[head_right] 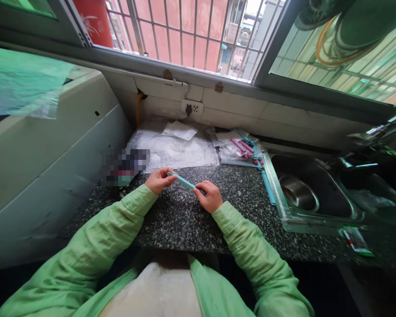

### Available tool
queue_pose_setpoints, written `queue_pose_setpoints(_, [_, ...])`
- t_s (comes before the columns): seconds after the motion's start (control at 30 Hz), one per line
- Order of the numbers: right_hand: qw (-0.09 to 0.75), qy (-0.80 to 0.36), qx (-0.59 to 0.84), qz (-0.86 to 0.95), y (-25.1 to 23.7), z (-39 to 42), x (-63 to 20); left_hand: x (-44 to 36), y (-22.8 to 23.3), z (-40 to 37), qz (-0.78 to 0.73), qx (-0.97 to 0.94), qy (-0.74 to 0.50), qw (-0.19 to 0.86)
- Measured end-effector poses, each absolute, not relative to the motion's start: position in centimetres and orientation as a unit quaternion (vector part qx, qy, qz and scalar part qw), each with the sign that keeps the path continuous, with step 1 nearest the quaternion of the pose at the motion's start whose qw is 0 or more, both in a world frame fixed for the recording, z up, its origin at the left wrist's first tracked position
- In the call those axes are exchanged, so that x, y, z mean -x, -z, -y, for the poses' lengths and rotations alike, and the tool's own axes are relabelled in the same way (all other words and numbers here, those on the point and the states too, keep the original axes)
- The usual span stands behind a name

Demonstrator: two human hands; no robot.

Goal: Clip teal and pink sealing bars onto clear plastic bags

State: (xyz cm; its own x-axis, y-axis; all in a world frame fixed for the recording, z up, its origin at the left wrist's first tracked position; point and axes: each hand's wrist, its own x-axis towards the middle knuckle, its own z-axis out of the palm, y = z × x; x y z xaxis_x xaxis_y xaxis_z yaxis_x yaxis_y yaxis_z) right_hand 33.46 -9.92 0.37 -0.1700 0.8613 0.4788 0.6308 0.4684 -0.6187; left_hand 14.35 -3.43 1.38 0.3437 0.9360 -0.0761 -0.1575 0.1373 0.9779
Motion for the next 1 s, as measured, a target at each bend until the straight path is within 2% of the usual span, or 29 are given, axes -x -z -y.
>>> queue_pose_setpoints(0.43, [0.388,-0.106,0.496,0.769,0.2,9.7,-33.7,-14.2,-0.2,2.9,-0.379,-0.493,-0.432,0.653])
queue_pose_setpoints(0.77, [0.335,-0.037,0.495,0.801,1.0,9.8,-34.2,-14.2,0.2,2.2,-0.394,-0.430,-0.452,0.675])
queue_pose_setpoints(1.0, [0.342,0.017,0.493,0.800,1.1,10.3,-34.9,-15.0,1.2,2.5,-0.412,-0.450,-0.452,0.651])
